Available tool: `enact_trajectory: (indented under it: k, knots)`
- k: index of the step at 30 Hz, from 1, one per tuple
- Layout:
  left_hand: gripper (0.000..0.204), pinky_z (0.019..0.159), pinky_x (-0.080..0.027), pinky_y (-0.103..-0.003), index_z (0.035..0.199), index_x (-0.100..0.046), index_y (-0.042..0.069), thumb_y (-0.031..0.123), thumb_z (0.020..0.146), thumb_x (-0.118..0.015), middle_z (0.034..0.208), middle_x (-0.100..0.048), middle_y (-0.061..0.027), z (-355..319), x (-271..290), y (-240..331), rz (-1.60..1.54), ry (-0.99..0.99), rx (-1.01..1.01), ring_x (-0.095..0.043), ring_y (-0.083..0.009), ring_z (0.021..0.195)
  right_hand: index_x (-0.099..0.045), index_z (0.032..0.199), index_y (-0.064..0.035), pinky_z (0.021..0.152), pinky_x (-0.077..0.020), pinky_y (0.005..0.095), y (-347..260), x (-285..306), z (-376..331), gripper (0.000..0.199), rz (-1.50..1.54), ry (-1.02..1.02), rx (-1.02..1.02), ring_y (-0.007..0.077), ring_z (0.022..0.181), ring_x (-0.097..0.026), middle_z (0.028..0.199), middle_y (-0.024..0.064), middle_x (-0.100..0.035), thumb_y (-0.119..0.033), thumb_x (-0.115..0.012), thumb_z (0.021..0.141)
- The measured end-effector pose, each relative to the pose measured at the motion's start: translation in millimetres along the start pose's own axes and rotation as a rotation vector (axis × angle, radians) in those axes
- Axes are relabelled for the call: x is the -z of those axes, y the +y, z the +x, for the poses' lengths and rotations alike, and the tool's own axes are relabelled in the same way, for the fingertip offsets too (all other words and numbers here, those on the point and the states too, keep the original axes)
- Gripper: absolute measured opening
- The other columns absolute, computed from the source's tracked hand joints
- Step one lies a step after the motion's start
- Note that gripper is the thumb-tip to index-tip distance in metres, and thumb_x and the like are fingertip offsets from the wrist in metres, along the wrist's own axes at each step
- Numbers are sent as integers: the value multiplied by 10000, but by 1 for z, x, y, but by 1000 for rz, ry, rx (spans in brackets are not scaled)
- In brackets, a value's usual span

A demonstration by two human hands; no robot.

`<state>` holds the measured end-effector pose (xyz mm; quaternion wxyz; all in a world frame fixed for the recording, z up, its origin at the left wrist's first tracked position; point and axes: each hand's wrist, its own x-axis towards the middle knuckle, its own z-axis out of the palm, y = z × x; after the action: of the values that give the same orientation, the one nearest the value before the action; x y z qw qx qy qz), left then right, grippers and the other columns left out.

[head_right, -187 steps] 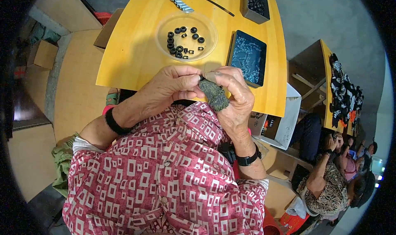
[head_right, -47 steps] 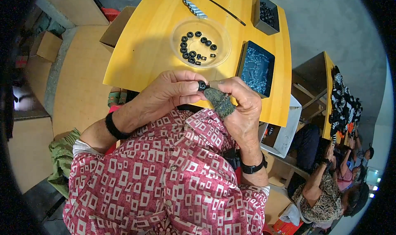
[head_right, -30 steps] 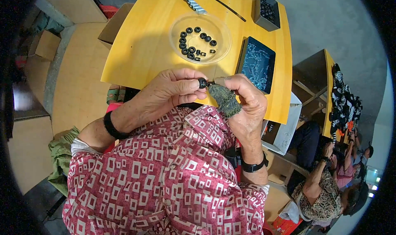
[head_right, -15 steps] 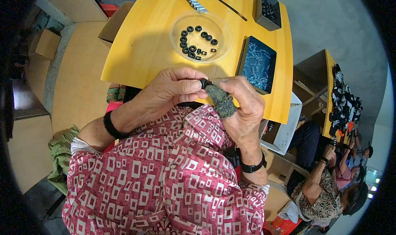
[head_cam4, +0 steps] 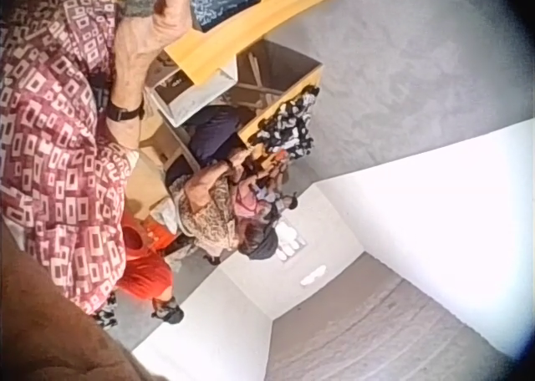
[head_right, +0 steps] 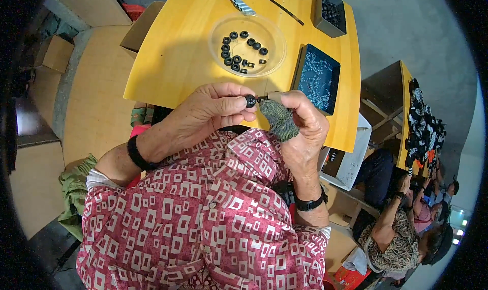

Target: The person assembles small rubber or plastic rings onto a central component by hand.

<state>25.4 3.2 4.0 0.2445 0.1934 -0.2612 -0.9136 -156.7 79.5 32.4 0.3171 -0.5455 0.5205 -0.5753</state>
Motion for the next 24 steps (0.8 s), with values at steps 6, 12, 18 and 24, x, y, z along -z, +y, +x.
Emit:
enact_trajectory:
  k: [6,12,18,24]
  knots:
    - [292,884,-523,-247,1156,-579,-11,139,909,-625,1028,-651,-98,1,3,-2,-32,-19,5,-650,-168,959,-615,948,20,744,-477,240,-2,-6,1,203,-71,-36,73,112,824,-595,889,47,-629,78,-676,764]
    - [292,867,-532,-245,1154,-583,-10,139,907,-628,1028,-648,-94,1,1,-5,-6,-12,-31,-655,-165,938,-613,924,19,694,-472,266,-2,-3,1,204,-269,-53,178,164,770,-605,824,86,-628,50,-697,740]
    - [271,865,-535,-253,1126,-603,-14,133,901,-636,1035,-651,-92,0,2,-5,75,26,-74,-655,-162,936,-614,903,7,654,-477,293,-4,-8,4,196,-480,-43,359,235,734,-624,813,136,-637,33,-705,731]
    - [249,848,-536,-246,1095,-623,-22,113,888,-650,998,-661,-85,0,2,-6,132,37,-151,-649,-147,930,-613,893,5,646,-480,287,2,-15,0,207,-457,7,387,237,723,-631,811,135,-640,50,-707,715]
